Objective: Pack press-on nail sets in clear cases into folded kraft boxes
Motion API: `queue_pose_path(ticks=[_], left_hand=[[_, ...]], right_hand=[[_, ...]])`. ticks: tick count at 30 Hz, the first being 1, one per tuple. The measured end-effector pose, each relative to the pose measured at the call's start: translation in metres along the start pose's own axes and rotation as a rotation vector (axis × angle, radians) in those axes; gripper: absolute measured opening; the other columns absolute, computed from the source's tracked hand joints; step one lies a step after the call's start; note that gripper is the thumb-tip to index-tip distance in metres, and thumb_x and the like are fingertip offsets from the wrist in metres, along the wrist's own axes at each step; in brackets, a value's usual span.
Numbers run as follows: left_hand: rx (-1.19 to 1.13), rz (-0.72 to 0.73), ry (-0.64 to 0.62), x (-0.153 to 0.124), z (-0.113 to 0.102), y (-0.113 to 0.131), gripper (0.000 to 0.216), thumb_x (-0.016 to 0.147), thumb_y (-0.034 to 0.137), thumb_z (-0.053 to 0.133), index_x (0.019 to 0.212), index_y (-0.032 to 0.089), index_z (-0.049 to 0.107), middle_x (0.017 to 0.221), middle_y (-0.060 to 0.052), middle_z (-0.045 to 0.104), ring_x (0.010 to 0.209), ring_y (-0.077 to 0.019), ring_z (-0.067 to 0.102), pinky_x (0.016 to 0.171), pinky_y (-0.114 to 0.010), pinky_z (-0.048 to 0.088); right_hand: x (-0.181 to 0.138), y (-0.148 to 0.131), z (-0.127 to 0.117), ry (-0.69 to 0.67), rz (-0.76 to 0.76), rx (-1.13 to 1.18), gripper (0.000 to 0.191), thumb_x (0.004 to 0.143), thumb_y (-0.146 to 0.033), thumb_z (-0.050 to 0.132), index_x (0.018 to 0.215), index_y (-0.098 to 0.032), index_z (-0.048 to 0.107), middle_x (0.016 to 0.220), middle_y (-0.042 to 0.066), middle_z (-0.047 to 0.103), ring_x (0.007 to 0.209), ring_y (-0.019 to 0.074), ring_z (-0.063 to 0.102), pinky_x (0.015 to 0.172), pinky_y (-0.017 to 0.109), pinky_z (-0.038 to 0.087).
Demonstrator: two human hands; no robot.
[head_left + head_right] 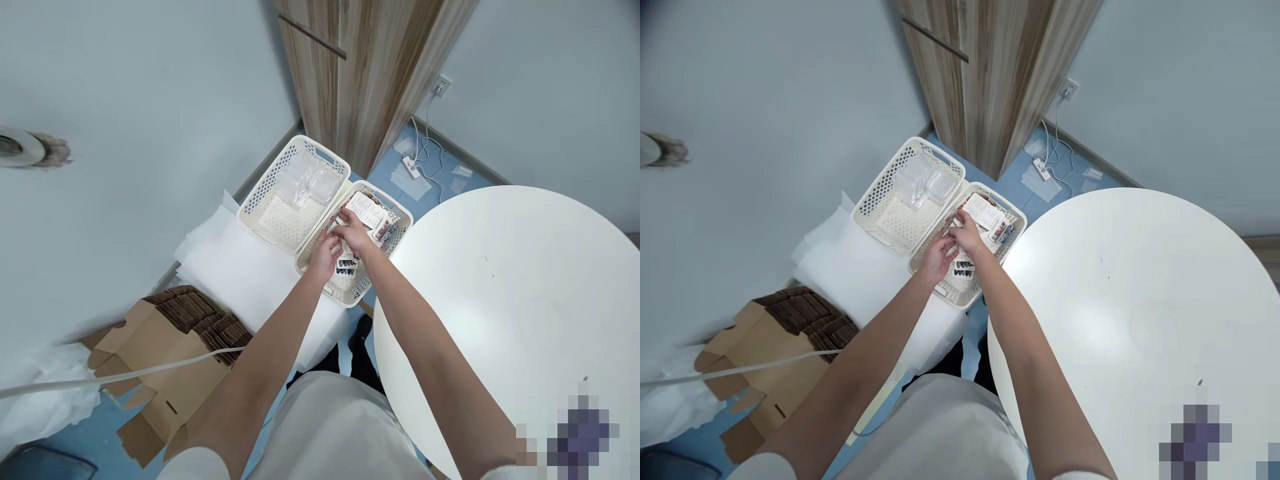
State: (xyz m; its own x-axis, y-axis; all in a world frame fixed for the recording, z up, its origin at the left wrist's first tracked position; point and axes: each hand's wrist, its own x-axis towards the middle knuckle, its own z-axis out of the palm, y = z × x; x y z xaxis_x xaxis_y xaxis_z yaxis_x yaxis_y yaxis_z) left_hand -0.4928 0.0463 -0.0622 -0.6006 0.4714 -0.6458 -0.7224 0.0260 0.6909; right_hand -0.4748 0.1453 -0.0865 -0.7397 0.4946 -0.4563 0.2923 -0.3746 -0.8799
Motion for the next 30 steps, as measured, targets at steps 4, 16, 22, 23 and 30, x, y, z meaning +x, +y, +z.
queue_pose_path(ticks=[4, 16, 22, 23, 30], left_hand=[[-0.014, 0.005, 0.081, 0.001, 0.0, -0.003, 0.03, 0.078, 0.034, 0.053, 0.105, 0.023, 0.053, 0.107, -0.004, 0.058, 0.096, -0.0154, 0.056, 0.073, -0.026, 0.046], [0.016, 0.141, 0.116, -0.016, 0.011, -0.013, 0.018, 0.073, 0.032, 0.057, 0.075, 0.014, 0.057, 0.08, -0.005, 0.062, 0.085, -0.015, 0.059, 0.076, -0.027, 0.046], [0.113, 0.179, 0.233, -0.057, 0.017, -0.026, 0.023, 0.07, 0.031, 0.058, 0.087, 0.017, 0.052, 0.078, -0.002, 0.058, 0.07, -0.0102, 0.056, 0.06, -0.021, 0.043], [0.134, 0.177, 0.232, -0.066, 0.017, -0.028, 0.025, 0.07, 0.031, 0.059, 0.09, 0.018, 0.051, 0.079, -0.001, 0.057, 0.068, -0.0096, 0.056, 0.058, -0.021, 0.043], [0.29, 0.097, -0.145, -0.153, 0.033, -0.068, 0.025, 0.068, 0.033, 0.063, 0.086, 0.017, 0.056, 0.076, -0.002, 0.057, 0.06, -0.0078, 0.053, 0.061, -0.024, 0.046]], right_hand=[[0.003, 0.001, -0.002, 0.01, -0.008, -0.063, 0.055, 0.062, -0.016, 0.057, 0.115, -0.02, 0.042, 0.121, 0.008, 0.046, 0.09, 0.0139, 0.055, 0.075, 0.029, 0.049], [-0.038, -0.007, -0.003, 0.072, -0.087, -0.306, 0.02, 0.068, -0.029, 0.055, 0.085, -0.019, 0.057, 0.076, -0.001, 0.057, 0.068, 0.0112, 0.054, 0.069, 0.027, 0.047], [-0.101, -0.016, -0.025, 0.136, -0.1, -0.269, 0.018, 0.071, -0.029, 0.049, 0.084, -0.019, 0.056, 0.068, -0.001, 0.058, 0.059, 0.0112, 0.056, 0.061, 0.027, 0.048], [-0.116, -0.018, -0.032, 0.149, -0.104, -0.25, 0.019, 0.071, -0.03, 0.049, 0.086, -0.018, 0.055, 0.068, -0.001, 0.058, 0.058, 0.0112, 0.055, 0.061, 0.026, 0.048], [-0.264, 0.0, -0.096, 0.265, -0.185, -0.407, 0.022, 0.075, -0.032, 0.048, 0.091, -0.02, 0.055, 0.077, 0.001, 0.061, 0.063, 0.0127, 0.056, 0.063, 0.028, 0.048]])
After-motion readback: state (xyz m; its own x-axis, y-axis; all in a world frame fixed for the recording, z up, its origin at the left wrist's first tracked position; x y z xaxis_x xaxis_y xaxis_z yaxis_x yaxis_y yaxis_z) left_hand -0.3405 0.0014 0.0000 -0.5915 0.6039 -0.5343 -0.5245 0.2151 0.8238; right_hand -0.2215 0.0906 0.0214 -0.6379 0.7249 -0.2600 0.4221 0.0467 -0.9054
